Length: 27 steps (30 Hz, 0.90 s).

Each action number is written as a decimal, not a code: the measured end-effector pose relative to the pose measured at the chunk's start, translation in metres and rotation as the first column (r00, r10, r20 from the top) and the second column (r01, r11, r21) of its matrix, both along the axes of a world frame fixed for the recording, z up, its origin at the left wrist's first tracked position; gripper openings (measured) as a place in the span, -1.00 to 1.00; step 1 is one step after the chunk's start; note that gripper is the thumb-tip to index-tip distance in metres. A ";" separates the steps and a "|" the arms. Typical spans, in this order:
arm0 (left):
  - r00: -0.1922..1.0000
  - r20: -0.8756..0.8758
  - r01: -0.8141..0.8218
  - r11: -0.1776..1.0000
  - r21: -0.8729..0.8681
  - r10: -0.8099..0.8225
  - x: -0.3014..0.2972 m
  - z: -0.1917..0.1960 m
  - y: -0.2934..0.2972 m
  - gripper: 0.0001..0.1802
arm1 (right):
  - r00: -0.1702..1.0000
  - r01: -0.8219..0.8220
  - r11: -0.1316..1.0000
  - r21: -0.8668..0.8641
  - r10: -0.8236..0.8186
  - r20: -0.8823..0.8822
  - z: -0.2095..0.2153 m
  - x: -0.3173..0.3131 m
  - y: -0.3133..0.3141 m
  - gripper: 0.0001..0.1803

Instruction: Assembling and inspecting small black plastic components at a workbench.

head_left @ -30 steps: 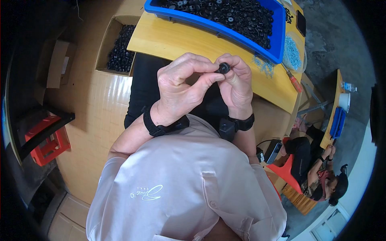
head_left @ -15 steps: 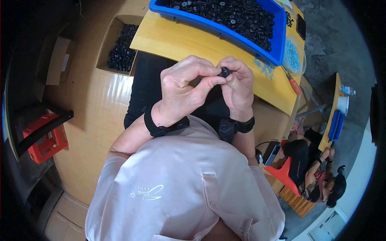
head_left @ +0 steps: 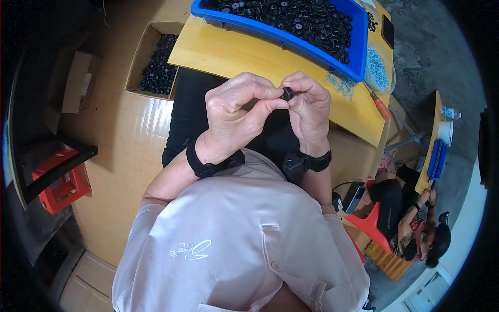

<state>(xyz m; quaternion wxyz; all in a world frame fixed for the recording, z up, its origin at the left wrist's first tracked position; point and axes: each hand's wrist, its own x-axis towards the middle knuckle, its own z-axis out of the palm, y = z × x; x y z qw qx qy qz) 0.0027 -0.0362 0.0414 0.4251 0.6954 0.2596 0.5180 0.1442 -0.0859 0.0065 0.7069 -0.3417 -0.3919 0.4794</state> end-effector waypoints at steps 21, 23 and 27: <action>0.995 0.036 0.096 0.993 -0.065 -0.094 -0.004 0.000 -0.003 -0.90 | 0.893 0.109 0.992 0.059 -0.124 0.432 0.016 0.004 -0.013 -0.74; 0.996 0.029 0.092 0.994 -0.057 -0.090 -0.004 0.001 -0.005 -0.89 | 0.896 0.119 0.991 0.056 -0.132 0.424 0.016 0.002 -0.015 -0.74; 0.996 0.002 0.085 0.996 -0.041 -0.085 -0.004 0.002 -0.006 -0.89 | 0.900 0.137 0.987 0.079 -0.158 0.406 0.012 0.000 -0.016 -0.76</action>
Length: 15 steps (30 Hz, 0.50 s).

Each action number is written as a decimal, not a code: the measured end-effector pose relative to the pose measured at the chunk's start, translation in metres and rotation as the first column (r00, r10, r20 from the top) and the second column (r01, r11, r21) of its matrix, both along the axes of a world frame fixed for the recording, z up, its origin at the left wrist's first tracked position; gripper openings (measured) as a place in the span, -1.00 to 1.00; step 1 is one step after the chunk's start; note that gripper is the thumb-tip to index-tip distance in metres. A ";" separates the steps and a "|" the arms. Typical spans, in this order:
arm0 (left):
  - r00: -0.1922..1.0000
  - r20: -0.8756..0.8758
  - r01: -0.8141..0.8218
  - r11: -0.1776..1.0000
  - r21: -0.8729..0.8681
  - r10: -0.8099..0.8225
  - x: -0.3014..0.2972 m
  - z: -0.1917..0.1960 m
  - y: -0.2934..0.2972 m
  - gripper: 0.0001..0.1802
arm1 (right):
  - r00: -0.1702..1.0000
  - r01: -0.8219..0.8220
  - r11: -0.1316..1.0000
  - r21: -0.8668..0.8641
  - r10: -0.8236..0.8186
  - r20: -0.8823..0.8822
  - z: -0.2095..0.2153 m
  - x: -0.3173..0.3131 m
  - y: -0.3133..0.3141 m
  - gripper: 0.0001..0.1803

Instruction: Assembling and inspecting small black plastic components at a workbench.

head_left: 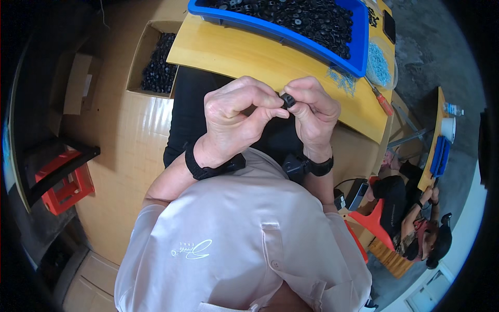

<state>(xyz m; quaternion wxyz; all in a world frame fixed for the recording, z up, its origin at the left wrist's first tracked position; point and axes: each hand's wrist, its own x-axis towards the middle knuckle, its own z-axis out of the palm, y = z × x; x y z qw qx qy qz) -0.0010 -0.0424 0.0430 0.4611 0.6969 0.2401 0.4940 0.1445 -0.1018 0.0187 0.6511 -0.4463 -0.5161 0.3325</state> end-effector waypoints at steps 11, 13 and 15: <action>0.991 0.096 0.123 0.947 -0.298 -0.098 0.000 -0.004 0.004 -0.77 | 0.999 -0.016 1.000 0.002 0.016 -0.040 -0.007 -0.002 0.003 -0.76; 0.981 0.162 0.164 0.900 -0.404 -0.106 0.002 -0.005 0.004 -0.72 | 0.998 -0.018 1.000 -0.021 0.016 -0.055 -0.007 -0.004 0.003 -0.76; 0.985 0.147 0.141 0.917 -0.374 -0.091 0.005 -0.007 0.006 -0.63 | 0.999 -0.015 0.998 -0.054 0.013 -0.043 -0.005 -0.006 0.005 -0.76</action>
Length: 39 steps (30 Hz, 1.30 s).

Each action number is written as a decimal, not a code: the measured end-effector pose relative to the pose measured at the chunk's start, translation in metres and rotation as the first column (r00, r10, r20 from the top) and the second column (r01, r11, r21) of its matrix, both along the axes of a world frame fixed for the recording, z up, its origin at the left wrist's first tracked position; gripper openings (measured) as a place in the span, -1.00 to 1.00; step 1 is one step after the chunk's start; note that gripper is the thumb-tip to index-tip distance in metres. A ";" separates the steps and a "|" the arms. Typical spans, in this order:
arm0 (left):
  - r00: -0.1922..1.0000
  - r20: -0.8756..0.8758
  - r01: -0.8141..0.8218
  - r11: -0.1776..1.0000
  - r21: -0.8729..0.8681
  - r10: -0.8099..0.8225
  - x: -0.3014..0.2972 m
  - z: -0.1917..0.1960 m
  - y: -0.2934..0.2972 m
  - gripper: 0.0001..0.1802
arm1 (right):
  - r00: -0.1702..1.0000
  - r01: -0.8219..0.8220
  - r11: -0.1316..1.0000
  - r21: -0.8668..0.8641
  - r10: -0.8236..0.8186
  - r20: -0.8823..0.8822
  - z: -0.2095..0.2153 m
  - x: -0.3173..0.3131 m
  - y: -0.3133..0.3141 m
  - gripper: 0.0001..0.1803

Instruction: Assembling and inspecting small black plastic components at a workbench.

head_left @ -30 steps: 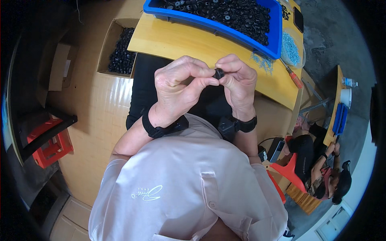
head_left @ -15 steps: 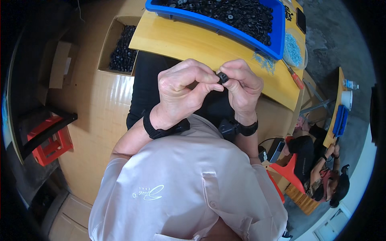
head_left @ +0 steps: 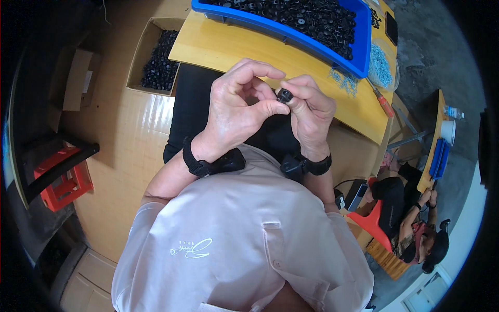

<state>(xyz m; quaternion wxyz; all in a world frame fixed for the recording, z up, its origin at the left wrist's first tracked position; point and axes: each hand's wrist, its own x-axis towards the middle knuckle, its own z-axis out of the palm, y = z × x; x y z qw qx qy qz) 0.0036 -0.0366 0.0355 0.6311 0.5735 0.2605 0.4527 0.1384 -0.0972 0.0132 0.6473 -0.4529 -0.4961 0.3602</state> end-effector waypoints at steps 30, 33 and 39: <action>0.981 0.140 0.161 0.959 -0.233 -0.131 0.012 -0.005 0.003 -0.68 | 0.980 -0.063 0.998 -0.016 0.059 -0.190 -0.008 -0.015 0.007 -0.63; 0.984 0.104 0.161 0.968 -0.191 -0.143 0.012 -0.006 0.005 -0.69 | 0.975 -0.052 0.998 -0.031 0.044 -0.219 -0.006 -0.016 0.008 -0.64; 0.980 0.115 0.183 0.968 -0.171 -0.165 0.009 -0.009 0.007 -0.70 | 0.973 -0.073 0.995 -0.065 0.056 -0.226 -0.004 -0.016 0.010 -0.63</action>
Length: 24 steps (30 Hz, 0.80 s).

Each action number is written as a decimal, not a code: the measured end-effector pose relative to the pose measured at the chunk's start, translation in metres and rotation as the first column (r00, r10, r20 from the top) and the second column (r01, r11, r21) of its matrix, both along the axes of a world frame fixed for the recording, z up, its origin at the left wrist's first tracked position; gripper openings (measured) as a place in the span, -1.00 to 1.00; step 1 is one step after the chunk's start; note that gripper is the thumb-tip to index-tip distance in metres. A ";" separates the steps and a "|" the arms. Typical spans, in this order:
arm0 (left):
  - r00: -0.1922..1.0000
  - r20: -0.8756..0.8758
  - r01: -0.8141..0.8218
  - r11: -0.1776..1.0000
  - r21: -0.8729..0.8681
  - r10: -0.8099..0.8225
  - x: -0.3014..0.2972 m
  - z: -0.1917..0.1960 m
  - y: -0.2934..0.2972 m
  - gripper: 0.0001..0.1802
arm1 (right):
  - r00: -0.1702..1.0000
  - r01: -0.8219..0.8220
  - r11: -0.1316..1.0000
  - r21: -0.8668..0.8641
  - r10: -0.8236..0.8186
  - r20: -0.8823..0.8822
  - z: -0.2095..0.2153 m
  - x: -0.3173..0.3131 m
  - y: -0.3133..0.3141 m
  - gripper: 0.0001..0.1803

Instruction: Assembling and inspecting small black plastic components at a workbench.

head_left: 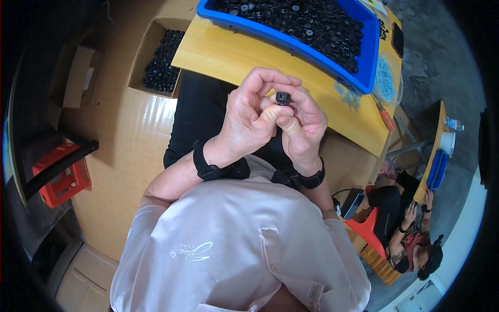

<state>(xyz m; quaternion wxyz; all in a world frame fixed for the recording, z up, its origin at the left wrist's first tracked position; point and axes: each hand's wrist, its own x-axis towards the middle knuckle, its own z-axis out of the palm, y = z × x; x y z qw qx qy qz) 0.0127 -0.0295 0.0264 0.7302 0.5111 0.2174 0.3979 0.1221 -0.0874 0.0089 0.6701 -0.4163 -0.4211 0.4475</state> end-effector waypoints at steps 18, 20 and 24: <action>0.992 0.055 -0.121 0.981 0.150 0.114 0.004 -0.008 -0.006 -0.62 | 0.998 -0.066 0.997 0.032 0.066 -0.001 0.005 0.004 -0.001 -0.69; 0.995 0.020 -0.099 0.987 0.128 0.097 0.004 -0.006 -0.007 -0.64 | 0.997 -0.071 0.997 0.042 0.071 -0.004 0.004 0.005 -0.002 -0.70; 0.995 0.009 -0.103 0.990 0.095 0.102 0.006 -0.004 -0.008 -0.69 | 0.997 -0.054 0.999 0.005 0.055 -0.052 0.006 0.005 -0.003 -0.71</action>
